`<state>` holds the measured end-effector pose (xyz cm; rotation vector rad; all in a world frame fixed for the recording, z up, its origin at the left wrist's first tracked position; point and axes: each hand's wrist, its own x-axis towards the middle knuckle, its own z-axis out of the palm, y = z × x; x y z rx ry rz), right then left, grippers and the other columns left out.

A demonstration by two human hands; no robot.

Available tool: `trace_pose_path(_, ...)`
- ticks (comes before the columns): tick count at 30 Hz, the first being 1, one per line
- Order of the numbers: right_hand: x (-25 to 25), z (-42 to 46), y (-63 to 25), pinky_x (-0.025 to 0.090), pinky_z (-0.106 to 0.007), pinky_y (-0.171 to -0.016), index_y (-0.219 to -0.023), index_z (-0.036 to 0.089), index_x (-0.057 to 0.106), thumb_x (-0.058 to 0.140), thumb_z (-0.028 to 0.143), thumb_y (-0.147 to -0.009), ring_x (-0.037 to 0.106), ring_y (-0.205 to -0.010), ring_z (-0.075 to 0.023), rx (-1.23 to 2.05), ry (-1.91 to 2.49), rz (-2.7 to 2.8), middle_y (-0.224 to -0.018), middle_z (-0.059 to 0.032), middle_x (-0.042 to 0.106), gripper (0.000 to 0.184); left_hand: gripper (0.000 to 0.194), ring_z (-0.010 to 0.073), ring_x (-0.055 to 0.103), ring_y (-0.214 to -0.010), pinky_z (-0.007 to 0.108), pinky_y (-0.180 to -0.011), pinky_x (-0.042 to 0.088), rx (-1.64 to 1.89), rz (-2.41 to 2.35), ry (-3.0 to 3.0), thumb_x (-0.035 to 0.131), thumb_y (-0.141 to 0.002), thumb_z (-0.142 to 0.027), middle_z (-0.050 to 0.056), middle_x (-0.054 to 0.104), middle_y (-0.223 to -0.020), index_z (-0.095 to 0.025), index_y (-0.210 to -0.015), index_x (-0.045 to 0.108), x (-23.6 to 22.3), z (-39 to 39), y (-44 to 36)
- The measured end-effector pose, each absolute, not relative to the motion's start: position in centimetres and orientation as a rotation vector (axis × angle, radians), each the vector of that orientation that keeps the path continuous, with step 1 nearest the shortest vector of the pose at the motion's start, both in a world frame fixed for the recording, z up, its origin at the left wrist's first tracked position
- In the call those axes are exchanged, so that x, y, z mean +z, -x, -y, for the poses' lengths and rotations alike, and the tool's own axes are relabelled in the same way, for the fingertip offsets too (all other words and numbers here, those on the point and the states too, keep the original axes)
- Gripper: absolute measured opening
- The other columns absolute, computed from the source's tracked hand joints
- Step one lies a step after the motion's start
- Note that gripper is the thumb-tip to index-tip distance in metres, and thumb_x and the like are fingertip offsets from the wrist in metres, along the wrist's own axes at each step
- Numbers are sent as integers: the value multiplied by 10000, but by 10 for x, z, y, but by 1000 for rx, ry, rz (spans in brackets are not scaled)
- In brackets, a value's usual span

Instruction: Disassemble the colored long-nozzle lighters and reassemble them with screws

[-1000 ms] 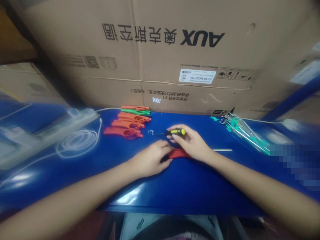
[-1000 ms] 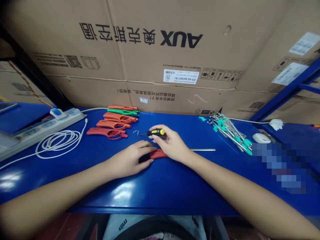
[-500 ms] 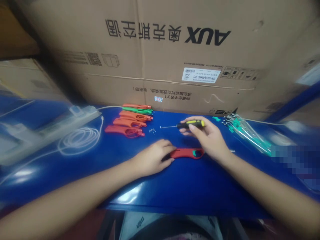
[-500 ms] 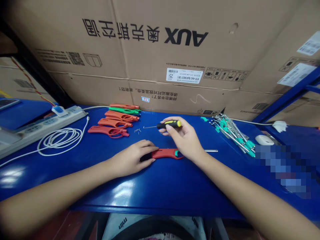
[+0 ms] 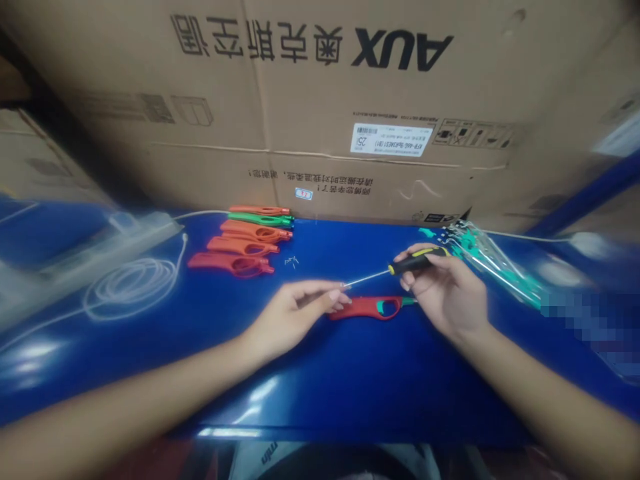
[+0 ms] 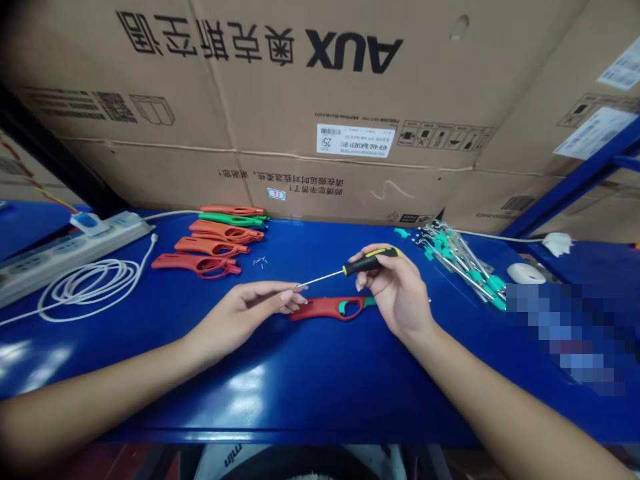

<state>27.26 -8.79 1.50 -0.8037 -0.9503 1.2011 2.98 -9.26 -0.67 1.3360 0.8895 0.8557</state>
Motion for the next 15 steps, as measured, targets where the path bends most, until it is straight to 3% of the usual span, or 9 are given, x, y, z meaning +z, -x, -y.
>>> trace_pose_path(8,11,93,-270,496,-298,-533,-797,190,702,591,250,-774,601,-541,-150,1210,816,993,-787,-64,739,129,261,157,738,-855,272,-865,571,805,-887,-1139,753,-864,-347,89,802,-966,-164,-1047,790,-7,94,-30)
trace_pose_path(15,11,92,-268,498,-307,-508,-777,205,691,585,272,-790,574,-521,-142,1190,873,992,-770,-45,722,126,132,165,731,-772,263,-784,579,827,-937,-1445,756,-858,-291,61,800,-848,-179,-900,813,-7,94,-25)
